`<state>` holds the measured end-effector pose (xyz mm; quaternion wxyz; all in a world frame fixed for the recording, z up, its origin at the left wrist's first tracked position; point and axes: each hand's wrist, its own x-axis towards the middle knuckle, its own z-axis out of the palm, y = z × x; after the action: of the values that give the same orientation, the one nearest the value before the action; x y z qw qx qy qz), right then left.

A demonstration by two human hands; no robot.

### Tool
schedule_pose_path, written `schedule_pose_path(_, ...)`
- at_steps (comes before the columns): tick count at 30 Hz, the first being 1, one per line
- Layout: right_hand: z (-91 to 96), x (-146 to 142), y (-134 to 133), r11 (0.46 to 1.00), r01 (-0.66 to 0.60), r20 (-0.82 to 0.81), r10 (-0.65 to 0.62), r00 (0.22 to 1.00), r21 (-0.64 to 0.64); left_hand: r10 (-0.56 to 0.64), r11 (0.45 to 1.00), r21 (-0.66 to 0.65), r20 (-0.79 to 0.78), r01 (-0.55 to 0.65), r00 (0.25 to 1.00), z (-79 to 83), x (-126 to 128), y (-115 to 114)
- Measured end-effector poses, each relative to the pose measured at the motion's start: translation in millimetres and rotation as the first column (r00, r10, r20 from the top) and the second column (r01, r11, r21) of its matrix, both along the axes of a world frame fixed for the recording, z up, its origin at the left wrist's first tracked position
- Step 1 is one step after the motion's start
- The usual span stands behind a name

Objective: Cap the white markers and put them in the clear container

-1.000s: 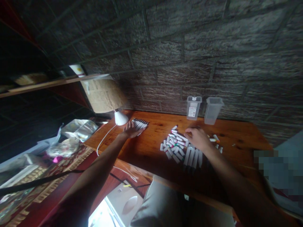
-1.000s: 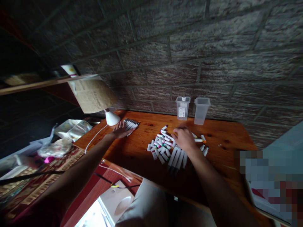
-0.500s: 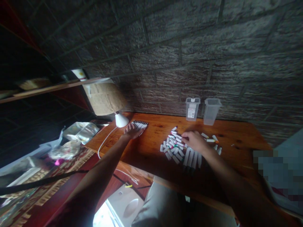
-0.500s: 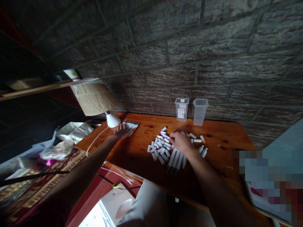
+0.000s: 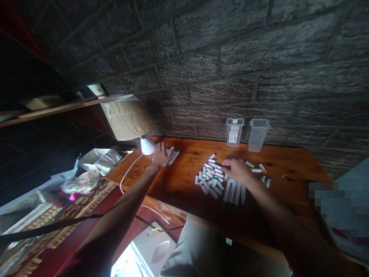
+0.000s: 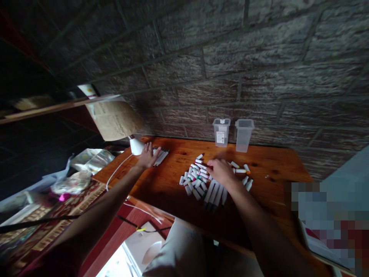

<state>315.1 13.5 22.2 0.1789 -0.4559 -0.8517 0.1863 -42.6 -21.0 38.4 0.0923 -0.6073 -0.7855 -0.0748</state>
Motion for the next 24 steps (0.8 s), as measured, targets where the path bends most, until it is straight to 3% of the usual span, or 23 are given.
schedule_pose_path(3, -2.4, -1.3, -0.5, 1.0, -0.014, 0.014, 0.014, 1.0, 0.008, -0.197, 0.977, 0.086, 0.029, 0.194, 0.98, 3.4, 32.3, -4.7)
schedule_pose_path(5, -4.5, -2.6, -0.6, 1.0, -0.01, 0.015, 0.01, 1.0, 0.021, -0.462, 0.879, 0.181, 0.099, 0.441, 0.881, 2.9, 56.8, -6.5)
schedule_pose_path(7, -6.5, -3.9, -0.4, 1.0, -0.002, -0.004, 0.002, 1.0, 0.023, -0.584, 0.799, 0.311, 0.202, 0.514, 0.786, 2.1, 80.3, -2.6)
schedule_pose_path(9, -7.9, -4.8, 0.5, 1.0, -0.003, -0.034, 0.004, 0.999, 0.022, -0.597, 0.779, 0.496, 0.401, 0.383, 0.695, 3.9, 101.5, 10.6)
schedule_pose_path(10, -8.3, -5.0, 1.3, 1.0, -0.008, -0.053, 0.009, 0.999, 0.023, -0.589, 0.779, 0.581, 0.544, 0.238, 0.598, 6.7, 111.0, 20.9)
schedule_pose_path(12, -8.4, -4.8, 3.6, 1.0, -0.02, -0.103, 0.022, 0.994, 0.017, -0.569, 0.76, 0.614, 0.787, -0.211, 0.239, 16.9, 127.5, 47.5)
schedule_pose_path(14, -8.3, -3.6, 6.7, 1.0, -0.017, -0.187, 0.018, 0.982, 0.004, -0.566, 0.738, 0.578, 0.811, -0.349, 0.147, 32.2, 140.4, 77.5)
schedule_pose_path(16, -8.7, -1.5, 10.2, 1.0, 0.009, -0.282, -0.007, 0.959, 0.006, -0.566, 0.736, 0.551, 0.82, -0.394, 0.089, 50.0, 150.7, 104.1)
schedule_pose_path(19, -10.2, 2.3, 15.4, 0.996, 0.071, -0.359, -0.049, 0.932, 0.048, -0.597, 0.712, 0.556, 0.801, -0.428, 0.046, 74.3, 163.4, 124.8)
schedule_pose_path(22, -10.4, 4.6, 18.2, 0.987, 0.102, -0.367, -0.05, 0.929, 0.125, -0.686, 0.635, 0.679, 0.715, -0.368, 0.136, 89.2, 169.7, 115.0)
schedule_pose_path(23, -9.7, 4.5, 18.2, 0.982, 0.102, -0.367, -0.037, 0.93, 0.161, -0.745, 0.581, 0.804, 0.588, -0.129, 0.315, 91.4, 169.2, 106.1)
schedule_pose_path(24, -8.7, 4.1, 17.8, 0.976, 0.098, -0.37, -0.019, 0.929, 0.195, -0.797, 0.533, 0.822, 0.406, 0.204, 0.447, 92.3, 167.3, 95.7)
